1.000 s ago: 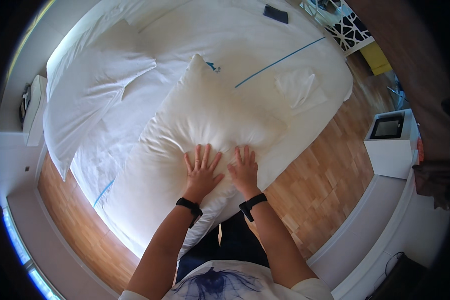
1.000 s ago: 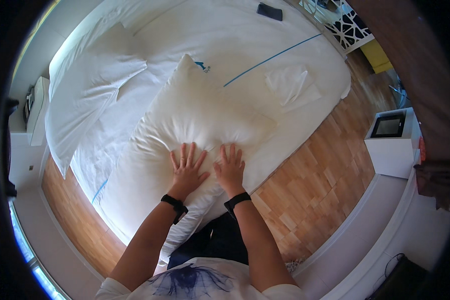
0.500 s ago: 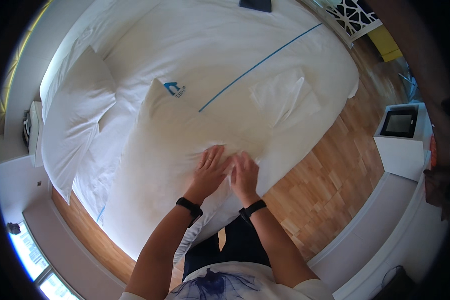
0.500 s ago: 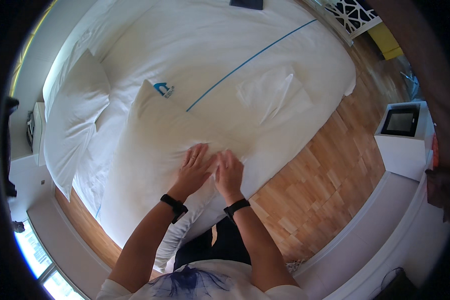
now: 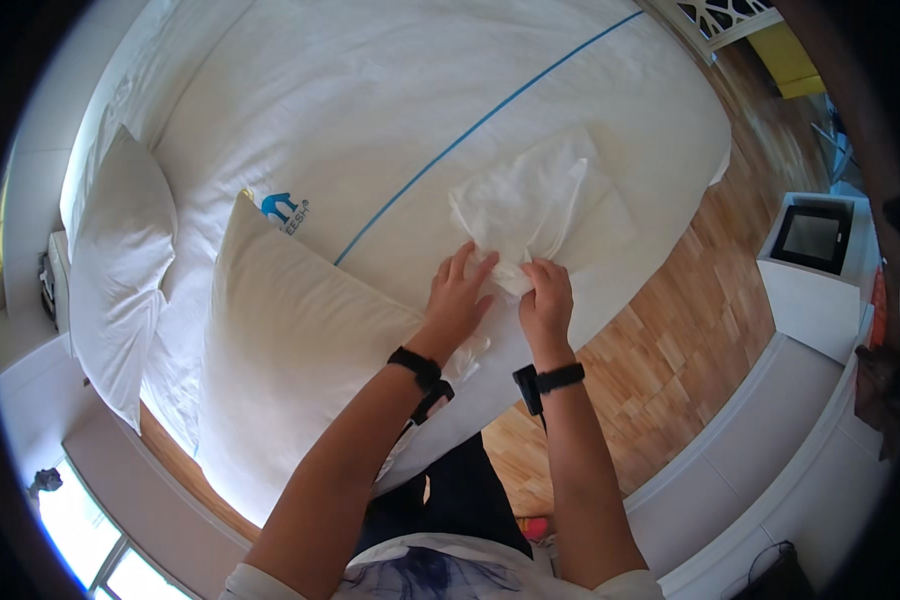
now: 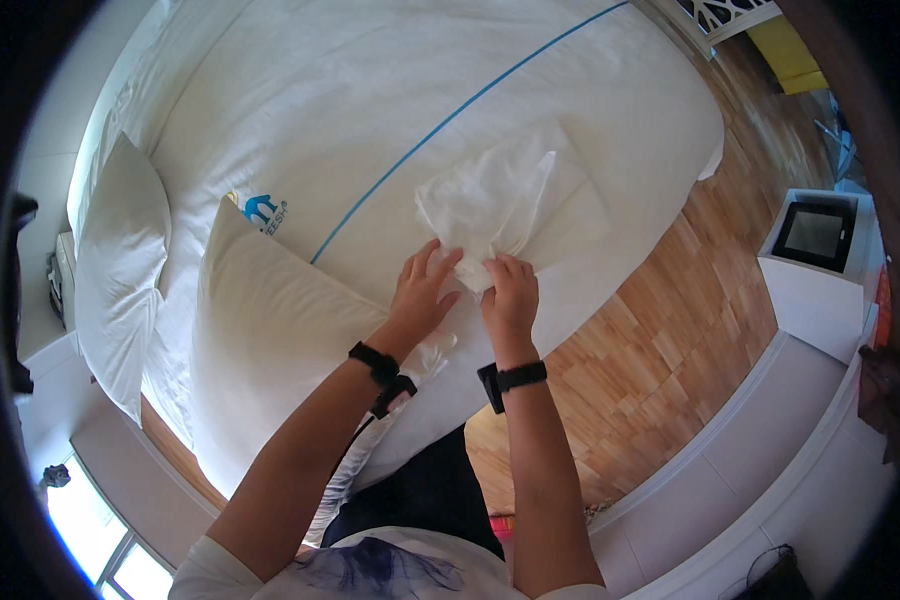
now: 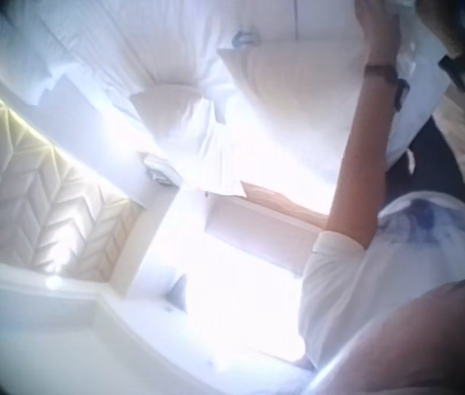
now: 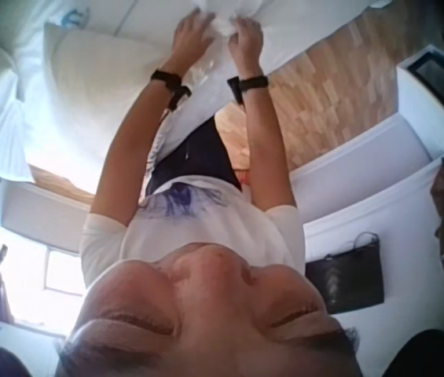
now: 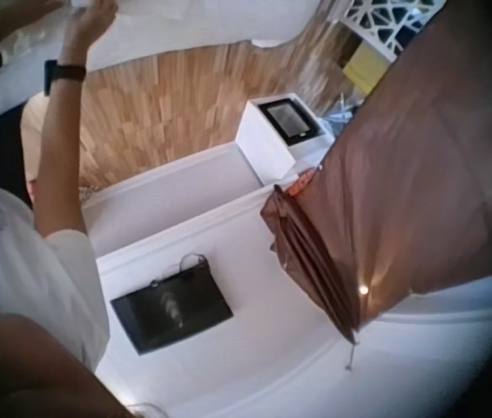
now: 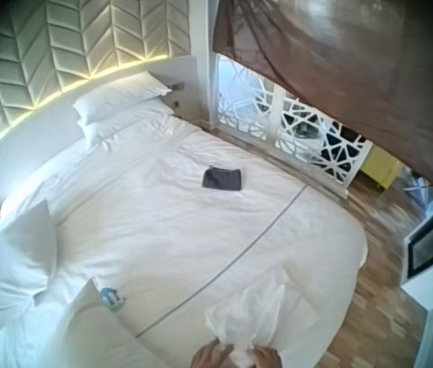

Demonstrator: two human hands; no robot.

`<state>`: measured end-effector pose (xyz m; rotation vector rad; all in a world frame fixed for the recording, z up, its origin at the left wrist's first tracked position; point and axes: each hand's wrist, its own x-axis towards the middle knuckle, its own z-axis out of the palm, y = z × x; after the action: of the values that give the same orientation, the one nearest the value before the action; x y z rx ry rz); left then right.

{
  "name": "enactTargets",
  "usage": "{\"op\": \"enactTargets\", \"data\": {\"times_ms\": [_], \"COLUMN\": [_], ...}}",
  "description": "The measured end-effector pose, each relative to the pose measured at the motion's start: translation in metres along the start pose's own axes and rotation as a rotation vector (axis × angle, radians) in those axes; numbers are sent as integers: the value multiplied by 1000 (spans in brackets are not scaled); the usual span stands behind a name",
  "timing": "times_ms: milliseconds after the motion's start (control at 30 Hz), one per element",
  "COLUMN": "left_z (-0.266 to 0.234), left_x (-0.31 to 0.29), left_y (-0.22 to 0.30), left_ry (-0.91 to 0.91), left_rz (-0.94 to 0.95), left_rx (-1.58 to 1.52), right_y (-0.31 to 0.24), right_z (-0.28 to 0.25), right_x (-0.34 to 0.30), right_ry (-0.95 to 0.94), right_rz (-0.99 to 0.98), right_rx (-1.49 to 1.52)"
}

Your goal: The person inserts a pillow into a white pillowcase on a bed. They align the corners, push the pillow inside, and smooth the case to fit snugly. The pillow is then placed on the bed.

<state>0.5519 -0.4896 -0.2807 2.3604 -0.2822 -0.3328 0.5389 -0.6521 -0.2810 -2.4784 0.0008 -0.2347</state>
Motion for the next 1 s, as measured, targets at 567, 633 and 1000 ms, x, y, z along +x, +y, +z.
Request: {"op": "enactTargets", "data": {"times_ms": [567, 633, 1000], "left_z": [-256, -268, -283], "left_x": [-264, -311, -489], "left_y": [56, 50, 7], "left_ry": [745, 826, 1132], "left_rz": [307, 266, 102], "left_rx": [47, 77, 2], "right_y": [-293, -321, -427], "right_z": [-120, -121, -49], "right_x": [-92, -110, -222], "right_ry": [-420, -611, -582], "right_rz": [-548, -575, -643], "right_rx": [745, 842, 724]}}
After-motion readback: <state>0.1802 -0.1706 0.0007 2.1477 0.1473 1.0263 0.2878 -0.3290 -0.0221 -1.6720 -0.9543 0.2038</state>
